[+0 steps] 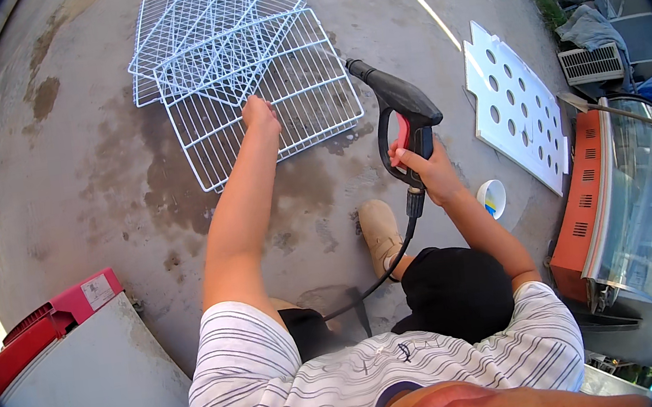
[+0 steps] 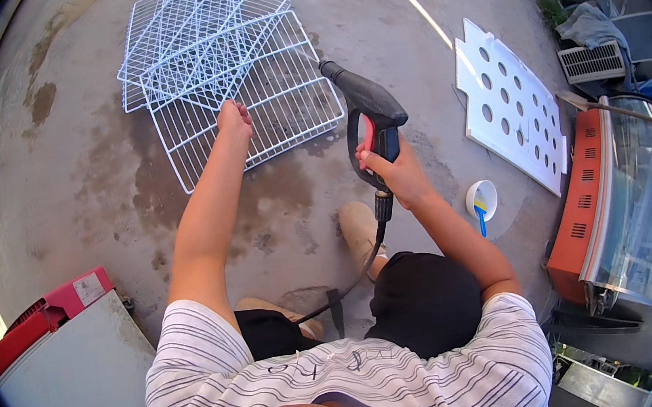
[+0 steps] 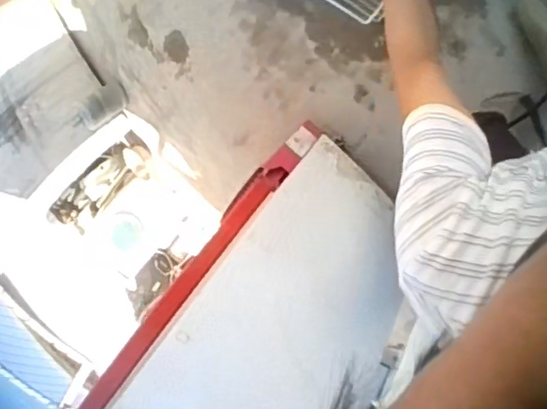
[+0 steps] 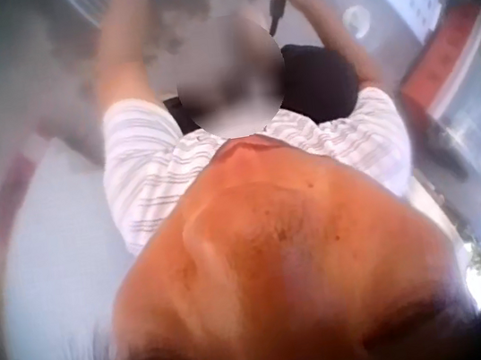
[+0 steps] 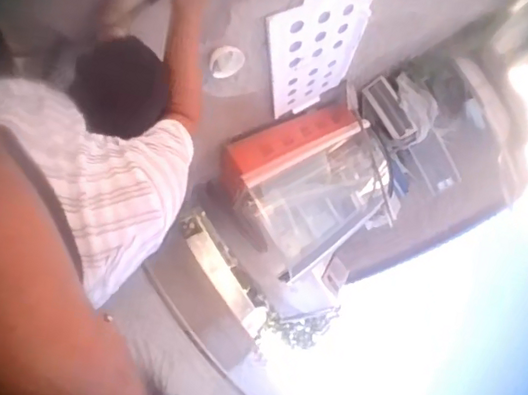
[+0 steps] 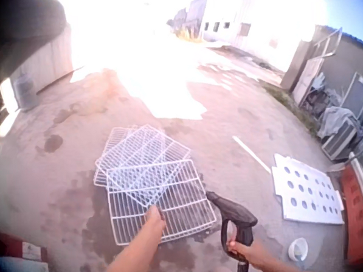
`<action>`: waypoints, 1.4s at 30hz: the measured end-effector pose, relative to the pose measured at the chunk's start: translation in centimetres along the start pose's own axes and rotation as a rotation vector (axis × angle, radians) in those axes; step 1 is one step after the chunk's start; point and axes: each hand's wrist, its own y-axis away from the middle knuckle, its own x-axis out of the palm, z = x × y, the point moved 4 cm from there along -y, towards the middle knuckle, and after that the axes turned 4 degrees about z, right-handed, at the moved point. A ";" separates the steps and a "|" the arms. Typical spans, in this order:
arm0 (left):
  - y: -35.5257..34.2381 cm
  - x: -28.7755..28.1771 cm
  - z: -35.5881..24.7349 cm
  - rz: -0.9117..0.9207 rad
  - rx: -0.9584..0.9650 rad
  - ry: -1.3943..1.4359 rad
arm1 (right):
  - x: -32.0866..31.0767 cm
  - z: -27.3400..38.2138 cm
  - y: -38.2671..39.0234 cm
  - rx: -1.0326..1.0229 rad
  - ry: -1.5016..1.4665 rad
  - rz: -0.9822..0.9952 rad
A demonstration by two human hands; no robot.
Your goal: The person washes white wire refrigerator shelves by scrubbing them with a blue brush and rinsing them with a pressure washer wand.
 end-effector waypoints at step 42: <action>19.1 10.0 1.2 0.740 -0.287 0.247 | 0.8 -2.5 2.4 -0.223 0.158 0.353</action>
